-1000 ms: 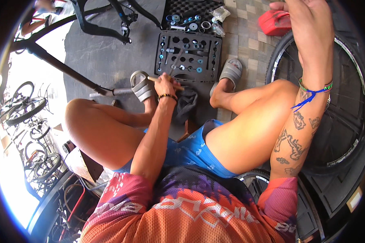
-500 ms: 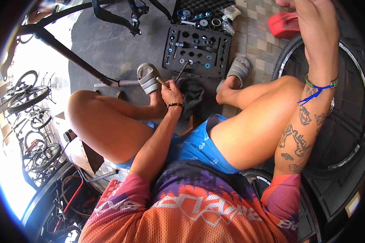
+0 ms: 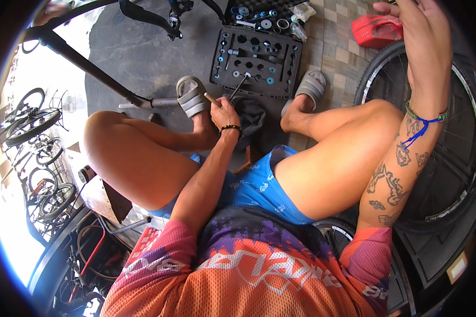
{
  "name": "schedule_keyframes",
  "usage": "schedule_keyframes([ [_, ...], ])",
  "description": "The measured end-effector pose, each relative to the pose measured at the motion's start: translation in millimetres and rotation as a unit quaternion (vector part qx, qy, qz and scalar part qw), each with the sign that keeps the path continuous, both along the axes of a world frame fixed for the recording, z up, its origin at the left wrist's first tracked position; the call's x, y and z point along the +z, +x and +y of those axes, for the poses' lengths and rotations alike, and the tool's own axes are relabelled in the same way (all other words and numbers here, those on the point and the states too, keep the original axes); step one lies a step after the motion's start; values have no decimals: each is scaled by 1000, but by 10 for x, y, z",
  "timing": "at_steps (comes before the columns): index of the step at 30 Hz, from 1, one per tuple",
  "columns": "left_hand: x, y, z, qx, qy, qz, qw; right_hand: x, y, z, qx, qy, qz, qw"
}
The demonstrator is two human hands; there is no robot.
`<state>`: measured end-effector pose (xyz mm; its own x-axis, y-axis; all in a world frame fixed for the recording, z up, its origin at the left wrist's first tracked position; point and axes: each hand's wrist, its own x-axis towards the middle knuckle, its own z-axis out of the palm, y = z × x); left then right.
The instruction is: The person sits on the floor and works on a bicycle frame mounted on a stand. They use a hex key to tighten bolts on the handlebar stem and install blue spacers onto the handlebar. The person wipes parts with a cloth and selects components from a tray of bicycle parts.
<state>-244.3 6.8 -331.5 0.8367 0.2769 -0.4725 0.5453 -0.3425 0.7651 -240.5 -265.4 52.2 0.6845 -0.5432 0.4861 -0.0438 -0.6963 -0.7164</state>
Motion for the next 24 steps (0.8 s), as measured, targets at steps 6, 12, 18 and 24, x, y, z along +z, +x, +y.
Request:
schedule_keyframes([
  [6, -485, 119, 418, 255, -190, 290, 903, 23, 2, -26, 41, 45, -5, 998],
  [12, -1011, -64, 669, 203, -271, 408, 848, 13, 27, -7, 46, 56, -7, 997],
  [18, -873, -114, 510, 194, -371, 314, 852, -4, 53, -115, 49, 95, 35, 994],
  [24, -194, 414, -18, 91, -529, 218, 815, -105, 180, -281, 80, 214, 131, 965],
])
